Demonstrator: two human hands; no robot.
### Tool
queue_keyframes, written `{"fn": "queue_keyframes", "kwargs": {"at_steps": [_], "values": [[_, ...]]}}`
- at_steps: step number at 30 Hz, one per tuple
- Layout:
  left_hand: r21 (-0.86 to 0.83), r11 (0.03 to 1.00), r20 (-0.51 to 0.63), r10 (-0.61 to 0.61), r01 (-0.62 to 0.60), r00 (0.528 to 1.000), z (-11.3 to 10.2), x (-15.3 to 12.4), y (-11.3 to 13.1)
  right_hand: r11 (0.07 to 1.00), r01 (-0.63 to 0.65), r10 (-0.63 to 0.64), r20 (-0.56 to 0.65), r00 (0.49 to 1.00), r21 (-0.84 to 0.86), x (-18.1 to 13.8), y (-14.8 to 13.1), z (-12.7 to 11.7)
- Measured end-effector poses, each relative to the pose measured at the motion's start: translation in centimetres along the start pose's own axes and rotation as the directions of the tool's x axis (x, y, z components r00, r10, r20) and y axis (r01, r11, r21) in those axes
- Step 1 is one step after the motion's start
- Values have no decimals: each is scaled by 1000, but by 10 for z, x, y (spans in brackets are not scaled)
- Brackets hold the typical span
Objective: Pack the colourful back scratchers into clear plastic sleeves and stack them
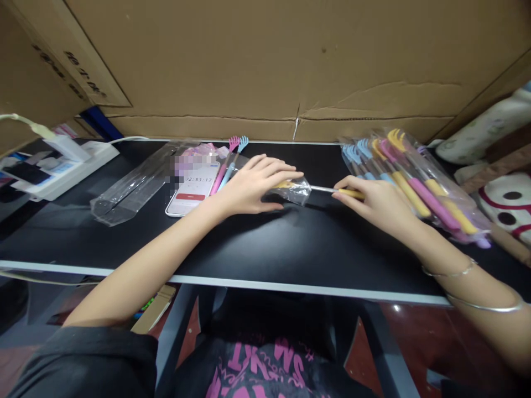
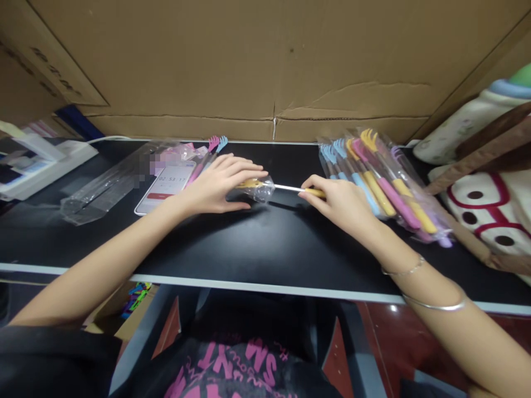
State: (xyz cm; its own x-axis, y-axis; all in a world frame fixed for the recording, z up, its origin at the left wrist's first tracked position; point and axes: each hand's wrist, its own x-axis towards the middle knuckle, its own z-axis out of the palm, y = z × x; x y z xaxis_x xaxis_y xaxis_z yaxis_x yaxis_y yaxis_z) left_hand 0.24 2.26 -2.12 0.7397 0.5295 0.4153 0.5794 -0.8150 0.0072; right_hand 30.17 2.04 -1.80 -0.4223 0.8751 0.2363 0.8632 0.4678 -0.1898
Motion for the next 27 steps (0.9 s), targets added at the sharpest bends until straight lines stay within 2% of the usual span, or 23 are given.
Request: {"fn": "queue_keyframes", "kwargs": {"at_steps": [4,8,16,22,27], "values": [[121,988,1,-96,95,995,-15,-6,-15,1000,9,-9,1,1000,9,0,5,-10],[180,970,28,-172,164,985,-21,-11,-27,1000,-8,9,-12,1000,12,0,8,-19],[212,969,39,-141,129,989,-20,-7,-21,999,-8,8,-9,1000,42,2,15,-20],[238,962,22,-146,137,989,-20,-5,-17,1000,-25,24,-44,999,-7,13,5,-24],[244,961,41,-145,130,989,-20,-4,-15,1000,22,-22,-32,999,-7,30,-5,-24]]}}
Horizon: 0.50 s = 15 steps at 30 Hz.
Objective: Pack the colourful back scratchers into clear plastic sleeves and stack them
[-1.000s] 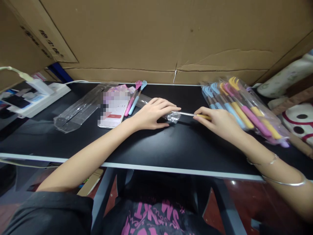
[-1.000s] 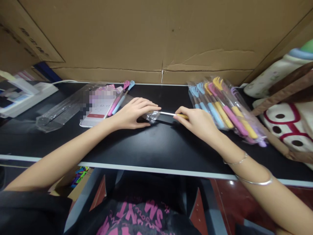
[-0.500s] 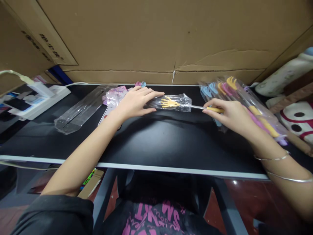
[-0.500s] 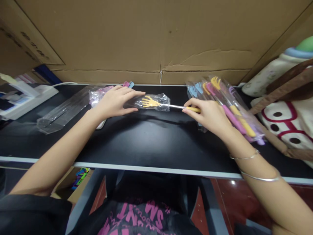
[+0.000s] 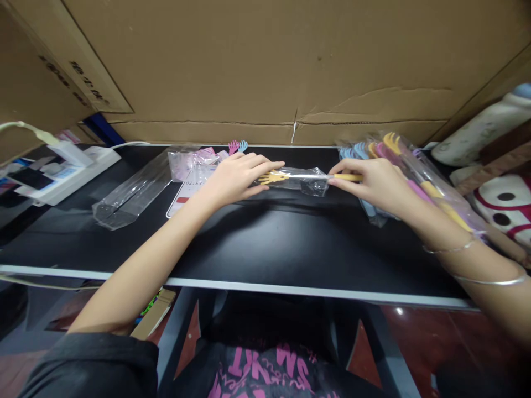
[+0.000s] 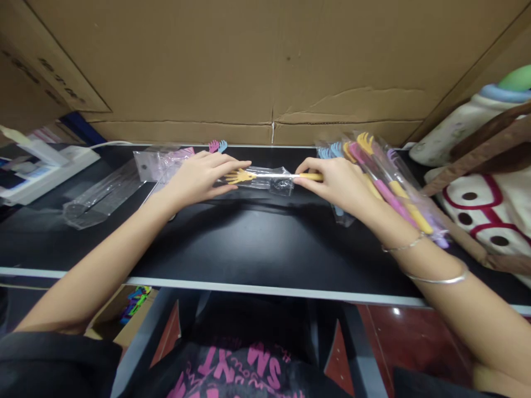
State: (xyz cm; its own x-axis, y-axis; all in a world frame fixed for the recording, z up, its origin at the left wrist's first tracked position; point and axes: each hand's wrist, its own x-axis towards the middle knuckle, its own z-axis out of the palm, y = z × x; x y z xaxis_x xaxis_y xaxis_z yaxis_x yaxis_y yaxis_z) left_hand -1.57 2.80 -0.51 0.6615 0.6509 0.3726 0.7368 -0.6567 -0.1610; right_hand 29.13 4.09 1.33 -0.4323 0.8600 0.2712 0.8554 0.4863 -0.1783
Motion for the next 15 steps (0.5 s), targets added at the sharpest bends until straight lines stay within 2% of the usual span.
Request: {"fn": "queue_keyframes", "kwargs": {"at_steps": [8,12,15], "values": [[17,997,-4,81,-80,997,9,1,8,994,16,-15,-11,1000,112,-3,0,24],[30,992,-6,125,-125,992,8,0,13,991,8,-8,5,1000,133,-9,1,27],[30,994,0,109,-109,994,2,-1,12,991,10,-10,-5,1000,137,-9,3,26]]}}
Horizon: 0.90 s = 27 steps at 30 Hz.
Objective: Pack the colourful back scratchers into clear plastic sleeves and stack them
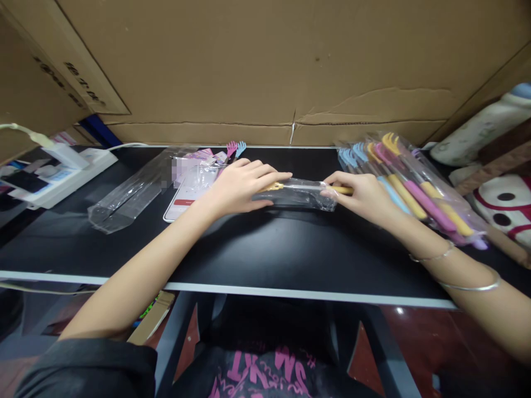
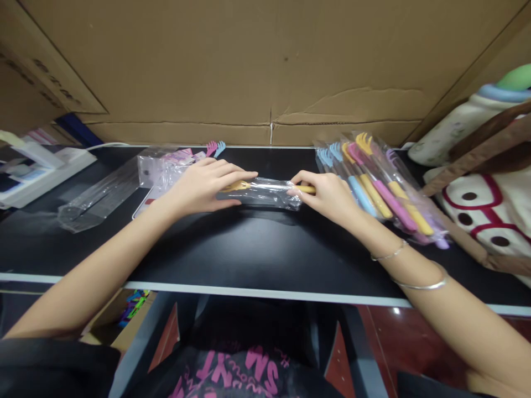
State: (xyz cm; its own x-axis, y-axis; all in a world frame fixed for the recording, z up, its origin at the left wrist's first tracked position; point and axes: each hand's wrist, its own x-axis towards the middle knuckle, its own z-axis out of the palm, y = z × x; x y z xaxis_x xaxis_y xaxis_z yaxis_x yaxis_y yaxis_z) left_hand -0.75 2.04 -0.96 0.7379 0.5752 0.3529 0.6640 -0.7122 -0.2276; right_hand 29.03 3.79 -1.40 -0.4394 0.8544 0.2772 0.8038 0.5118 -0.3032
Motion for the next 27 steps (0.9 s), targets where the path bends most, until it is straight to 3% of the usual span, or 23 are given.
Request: {"fn": "queue_keyframes", "kwargs": {"at_steps": [6,17,22,27], "values": [[-1,997,3,-80,80,997,-7,-2,-7,1000,-15,14,19,1000,20,-2,0,-10],[-59,998,-33,26,-28,999,7,0,1,993,92,-96,55,994,70,-3,-2,-3],[-88,996,-19,2,-4,1000,8,-1,0,980,149,-172,189,967,131,-3,-4,-7],[-87,996,-18,-21,19,1000,4,-2,-2,984,145,-167,263,950,101,-1,3,-11]]}}
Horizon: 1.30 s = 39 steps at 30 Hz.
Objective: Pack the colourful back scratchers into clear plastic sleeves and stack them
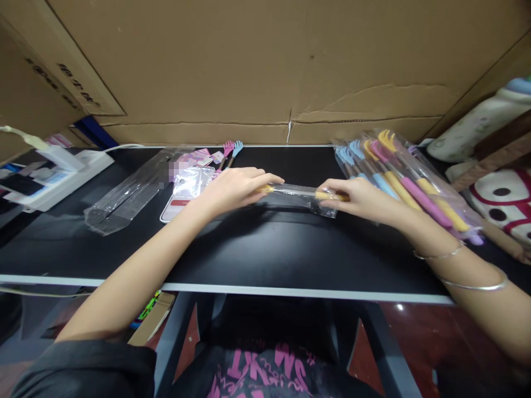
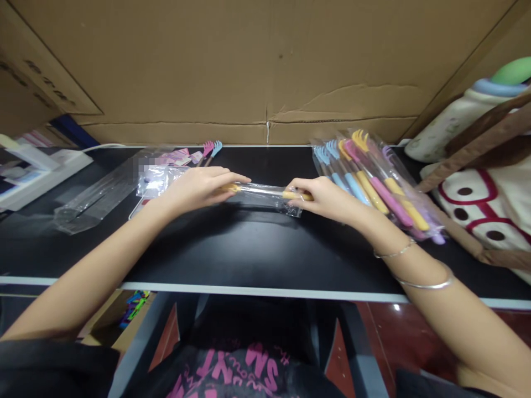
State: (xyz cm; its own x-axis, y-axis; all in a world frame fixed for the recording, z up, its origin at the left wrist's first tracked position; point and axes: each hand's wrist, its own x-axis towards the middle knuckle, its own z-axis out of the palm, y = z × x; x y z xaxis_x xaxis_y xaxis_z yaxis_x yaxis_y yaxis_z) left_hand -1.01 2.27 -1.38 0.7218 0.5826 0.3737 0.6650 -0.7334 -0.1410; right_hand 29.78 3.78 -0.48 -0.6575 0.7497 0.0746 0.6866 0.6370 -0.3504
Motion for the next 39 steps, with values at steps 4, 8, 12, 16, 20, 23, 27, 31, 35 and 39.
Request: {"fn": "queue_keyframes", "kwargs": {"at_steps": [4,8,12,16,20,23,27,31,35,39], "values": [[44,998,-22,-41,42,999,-3,-1,-3,999,-51,52,24,998,-14,-3,14,-5],[83,996,-45,-35,39,998,-3,-1,-2,998,-57,57,-4,998,29,-4,16,-6],[93,996,-49,-8,12,999,-1,0,2,998,-13,15,-26,1000,58,-2,6,-3],[75,997,-48,31,-28,998,1,0,5,995,12,-9,-33,999,98,0,-3,3],[76,997,-51,36,-32,998,5,1,10,992,3,2,-43,999,122,1,-4,10],[74,997,-18,22,-20,1000,8,2,13,987,3,6,-56,998,160,2,-1,14],[70,997,15,12,-13,1000,11,2,15,981,-6,23,-88,996,193,3,4,19],[67,997,12,25,-26,1000,11,3,14,980,-7,24,-82,996,200,3,6,17],[80,997,27,9,-11,1000,4,2,9,988,12,2,-89,996,154,-1,7,5],[91,992,46,-92,87,995,-7,1,3,993,-37,53,-135,989,116,-6,8,-11]]}}
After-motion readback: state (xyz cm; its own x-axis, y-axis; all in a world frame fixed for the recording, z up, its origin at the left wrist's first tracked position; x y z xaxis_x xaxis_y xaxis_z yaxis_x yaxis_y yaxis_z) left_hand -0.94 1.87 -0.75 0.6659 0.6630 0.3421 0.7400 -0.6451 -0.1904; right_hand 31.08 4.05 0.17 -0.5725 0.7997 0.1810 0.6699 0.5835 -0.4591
